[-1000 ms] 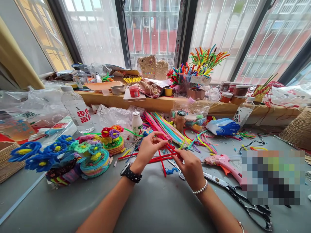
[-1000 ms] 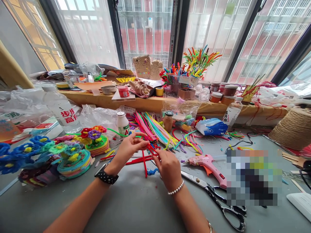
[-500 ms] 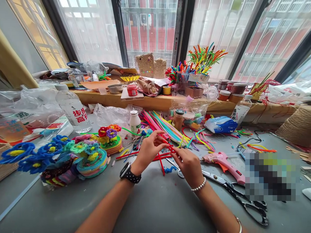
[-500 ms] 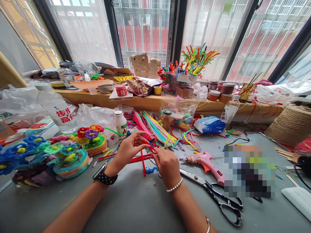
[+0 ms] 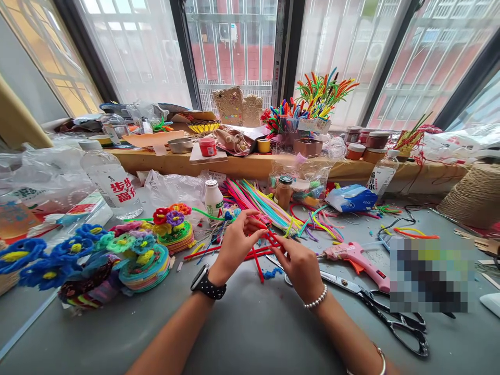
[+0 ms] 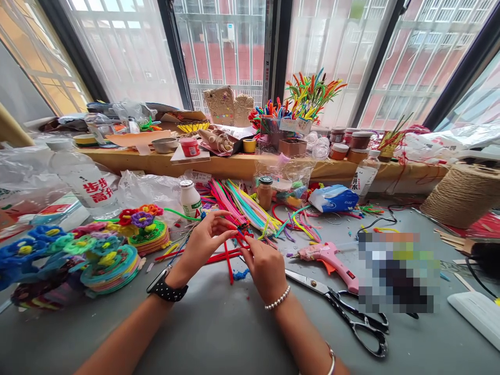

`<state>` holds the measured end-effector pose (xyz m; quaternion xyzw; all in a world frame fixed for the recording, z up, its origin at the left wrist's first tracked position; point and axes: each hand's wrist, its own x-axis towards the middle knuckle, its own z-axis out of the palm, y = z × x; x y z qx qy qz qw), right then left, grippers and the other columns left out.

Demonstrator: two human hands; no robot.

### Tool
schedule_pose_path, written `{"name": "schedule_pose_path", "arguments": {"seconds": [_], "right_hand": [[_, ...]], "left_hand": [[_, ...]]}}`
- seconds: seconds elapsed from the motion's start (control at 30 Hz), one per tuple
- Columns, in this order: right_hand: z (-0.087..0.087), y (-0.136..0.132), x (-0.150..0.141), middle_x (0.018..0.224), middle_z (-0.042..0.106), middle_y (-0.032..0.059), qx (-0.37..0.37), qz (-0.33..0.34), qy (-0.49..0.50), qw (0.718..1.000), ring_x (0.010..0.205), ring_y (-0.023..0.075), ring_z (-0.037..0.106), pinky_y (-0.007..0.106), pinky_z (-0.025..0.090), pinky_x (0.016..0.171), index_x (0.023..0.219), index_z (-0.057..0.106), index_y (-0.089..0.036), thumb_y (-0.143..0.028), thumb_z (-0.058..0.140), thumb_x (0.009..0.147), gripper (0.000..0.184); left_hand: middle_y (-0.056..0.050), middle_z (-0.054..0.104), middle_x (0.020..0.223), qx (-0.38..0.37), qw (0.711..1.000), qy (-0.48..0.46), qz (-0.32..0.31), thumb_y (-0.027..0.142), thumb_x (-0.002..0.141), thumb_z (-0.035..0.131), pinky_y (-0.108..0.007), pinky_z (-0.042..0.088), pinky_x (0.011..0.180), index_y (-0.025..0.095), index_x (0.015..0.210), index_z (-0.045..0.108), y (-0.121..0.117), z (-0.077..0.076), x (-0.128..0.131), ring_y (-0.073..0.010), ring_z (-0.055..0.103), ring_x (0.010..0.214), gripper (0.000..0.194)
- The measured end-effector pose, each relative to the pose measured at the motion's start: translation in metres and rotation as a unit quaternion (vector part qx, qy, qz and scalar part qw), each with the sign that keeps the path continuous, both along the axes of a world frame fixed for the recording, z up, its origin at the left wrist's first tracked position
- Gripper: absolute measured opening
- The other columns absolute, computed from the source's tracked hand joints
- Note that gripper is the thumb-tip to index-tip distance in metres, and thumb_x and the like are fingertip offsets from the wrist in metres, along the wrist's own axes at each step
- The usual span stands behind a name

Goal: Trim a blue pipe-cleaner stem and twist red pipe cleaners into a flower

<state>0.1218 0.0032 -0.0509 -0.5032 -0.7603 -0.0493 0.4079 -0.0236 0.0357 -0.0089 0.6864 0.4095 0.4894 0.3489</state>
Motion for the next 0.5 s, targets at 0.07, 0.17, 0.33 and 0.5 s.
{"name": "schedule_pose_path", "arguments": {"seconds": [0.07,0.17,0.33,0.5], "right_hand": [[-0.0005,0.0002,0.0001,0.074,0.066,0.0078,-0.003,-0.003,0.001,1.000,0.059,0.0147,0.059,0.023,0.042,0.057,0.095,0.060,-0.011,-0.028,0.041,0.081,0.028],[-0.0007,0.0004,0.0006,0.074,0.066,0.0076,-0.008,-0.009,0.001,1.000,0.058,0.0148,0.059,0.023,0.042,0.056,0.096,0.059,-0.011,-0.028,0.043,0.080,0.029],[0.0008,-0.0004,0.0008,0.072,0.066,0.0068,-0.013,-0.004,-0.001,1.000,0.055,0.0137,0.057,0.023,0.041,0.055,0.096,0.060,-0.011,-0.028,0.043,0.080,0.028],[0.0005,-0.0013,0.0003,0.075,0.066,0.0067,-0.014,-0.003,-0.005,1.000,0.056,0.0141,0.057,0.024,0.041,0.056,0.098,0.059,-0.011,-0.026,0.043,0.080,0.028]], "left_hand": [[-0.003,0.060,0.075,0.001,1.000,-0.002,-0.002,0.024,0.066,0.058,-0.030,0.048,0.068,0.017,0.096,0.045,-0.0002,-0.0003,0.0005,-0.0148,0.058,0.071,0.033],[-0.003,0.059,0.078,0.000,1.000,-0.001,-0.006,0.024,0.067,0.057,-0.029,0.048,0.069,0.017,0.097,0.045,-0.0005,-0.0010,0.0009,-0.0148,0.058,0.073,0.033],[-0.003,0.058,0.083,-0.003,1.000,0.000,-0.022,0.025,0.068,0.056,-0.029,0.046,0.072,0.018,0.098,0.046,-0.0007,-0.0013,0.0010,-0.0145,0.057,0.076,0.032],[-0.004,0.058,0.084,-0.019,0.999,-0.014,-0.040,0.026,0.067,0.057,-0.029,0.045,0.073,0.018,0.100,0.044,0.0003,-0.0012,0.0002,-0.0148,0.057,0.078,0.036]]}}
